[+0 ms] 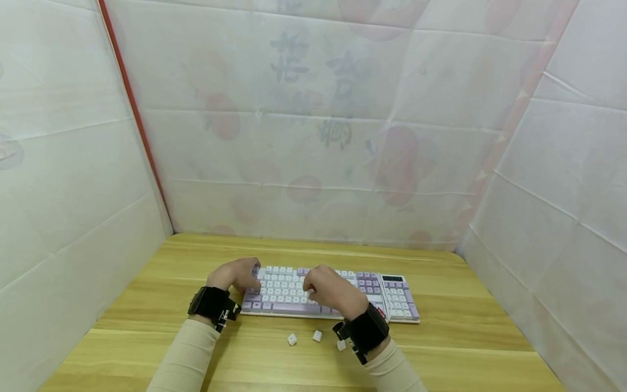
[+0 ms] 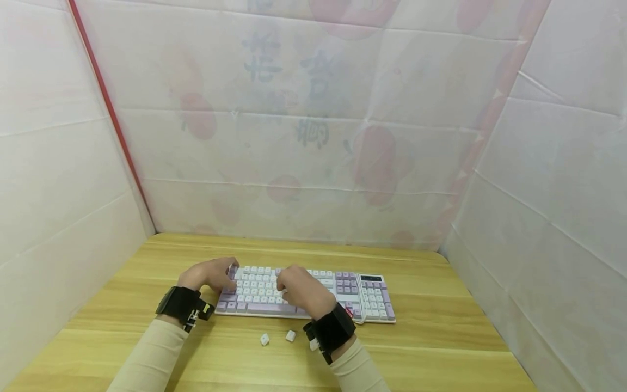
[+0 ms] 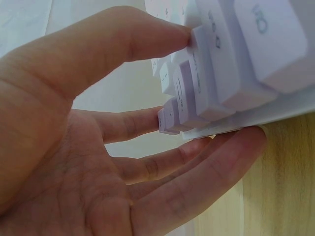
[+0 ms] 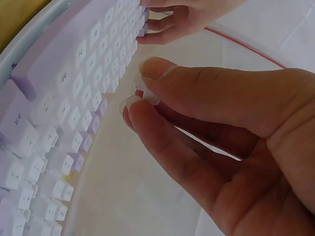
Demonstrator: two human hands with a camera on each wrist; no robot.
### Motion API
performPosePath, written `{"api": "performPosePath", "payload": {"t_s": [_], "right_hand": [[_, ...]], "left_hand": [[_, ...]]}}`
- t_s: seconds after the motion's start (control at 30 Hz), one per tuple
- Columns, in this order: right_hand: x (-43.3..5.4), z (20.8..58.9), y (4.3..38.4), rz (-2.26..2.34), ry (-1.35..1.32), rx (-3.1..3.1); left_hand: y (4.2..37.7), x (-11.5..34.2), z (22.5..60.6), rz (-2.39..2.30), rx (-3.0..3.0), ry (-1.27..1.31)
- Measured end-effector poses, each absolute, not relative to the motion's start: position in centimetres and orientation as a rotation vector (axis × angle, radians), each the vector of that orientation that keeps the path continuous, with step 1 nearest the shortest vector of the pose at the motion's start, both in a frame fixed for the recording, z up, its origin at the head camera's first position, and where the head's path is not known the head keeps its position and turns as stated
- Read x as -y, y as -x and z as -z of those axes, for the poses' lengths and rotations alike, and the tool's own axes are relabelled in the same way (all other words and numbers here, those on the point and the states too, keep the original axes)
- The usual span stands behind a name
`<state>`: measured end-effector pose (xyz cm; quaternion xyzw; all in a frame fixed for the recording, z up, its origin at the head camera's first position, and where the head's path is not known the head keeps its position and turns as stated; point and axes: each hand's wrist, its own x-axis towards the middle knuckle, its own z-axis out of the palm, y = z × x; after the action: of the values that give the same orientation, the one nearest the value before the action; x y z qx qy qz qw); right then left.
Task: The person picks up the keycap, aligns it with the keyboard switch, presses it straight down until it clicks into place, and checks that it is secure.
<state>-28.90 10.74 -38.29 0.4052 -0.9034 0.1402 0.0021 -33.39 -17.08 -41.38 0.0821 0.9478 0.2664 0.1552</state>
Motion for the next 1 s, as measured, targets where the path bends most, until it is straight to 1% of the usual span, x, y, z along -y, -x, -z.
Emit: {"api": "performPosePath", "payload": {"t_s": [0.47, 1.0], "right_hand": [[-11.9, 38.5, 29.7, -0.45, -1.168, 2.883], [-11.9, 38.6, 31.0, -0.451, -1.084, 2.924]], "left_hand": [[33.3, 17.1, 41.5, -0.806, -2.703, -0.241], [33.1, 17.0, 41.4, -0.779, -2.722, -0.24]]}}
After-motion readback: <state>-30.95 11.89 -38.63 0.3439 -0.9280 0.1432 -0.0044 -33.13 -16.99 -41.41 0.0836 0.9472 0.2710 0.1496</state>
